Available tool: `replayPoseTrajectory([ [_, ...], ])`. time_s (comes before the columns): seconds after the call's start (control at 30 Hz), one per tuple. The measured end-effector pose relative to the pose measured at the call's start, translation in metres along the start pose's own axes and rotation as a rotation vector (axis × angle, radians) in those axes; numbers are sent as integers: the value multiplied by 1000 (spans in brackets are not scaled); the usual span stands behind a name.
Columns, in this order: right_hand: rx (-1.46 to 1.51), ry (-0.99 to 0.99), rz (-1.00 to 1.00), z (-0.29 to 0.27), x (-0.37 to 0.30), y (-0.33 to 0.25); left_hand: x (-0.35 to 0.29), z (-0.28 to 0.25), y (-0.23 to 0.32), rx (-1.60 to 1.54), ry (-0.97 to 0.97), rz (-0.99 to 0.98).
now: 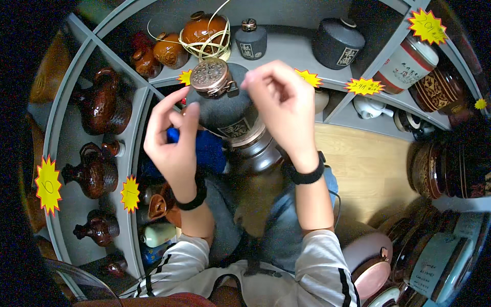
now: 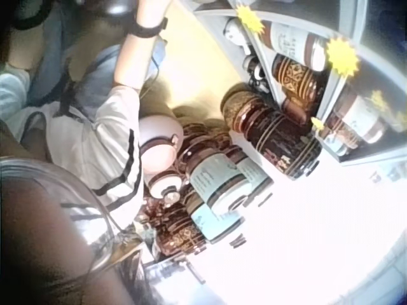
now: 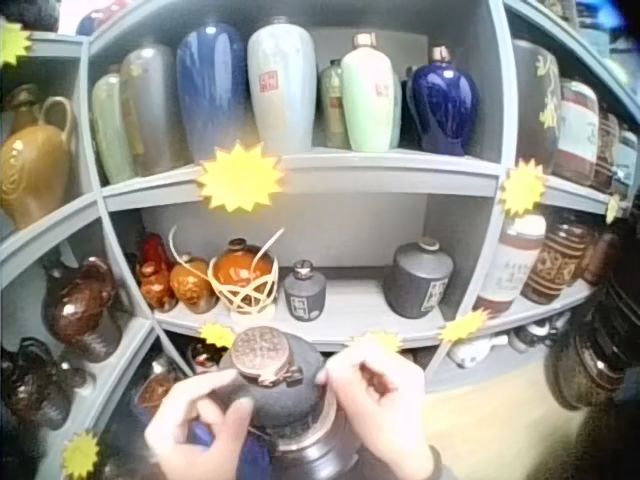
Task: Cleaning and organizing various ceramic jars and pottery on shelves.
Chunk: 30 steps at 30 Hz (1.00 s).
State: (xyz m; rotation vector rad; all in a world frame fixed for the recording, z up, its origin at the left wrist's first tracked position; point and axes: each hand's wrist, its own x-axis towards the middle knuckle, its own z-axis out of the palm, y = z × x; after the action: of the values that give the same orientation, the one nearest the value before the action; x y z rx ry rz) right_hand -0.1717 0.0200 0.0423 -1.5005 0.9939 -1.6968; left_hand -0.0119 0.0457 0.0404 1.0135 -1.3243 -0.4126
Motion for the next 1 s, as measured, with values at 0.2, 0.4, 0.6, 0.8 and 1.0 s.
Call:
replayPoseTrajectory([
  [0.2, -197, -849, 181, -1, -5, -33, -10, -12, 31, -297, -100, -92],
  [0.4, -474, -1027, -24, 2, -14, -11, -10, -11, 24, -359, -406, 249],
  [0.6, -391, -874, 60, -40, 4, -20, -2, -10, 22, -80, -261, 224],
  [0.8, 75, 288, 164, -46, 17, -4, 10, 10, -26, 255, -78, 227],
  [1.0, -308, 291, -53, -14, 23, 54, 5, 23, -58, 203, -167, 130],
])
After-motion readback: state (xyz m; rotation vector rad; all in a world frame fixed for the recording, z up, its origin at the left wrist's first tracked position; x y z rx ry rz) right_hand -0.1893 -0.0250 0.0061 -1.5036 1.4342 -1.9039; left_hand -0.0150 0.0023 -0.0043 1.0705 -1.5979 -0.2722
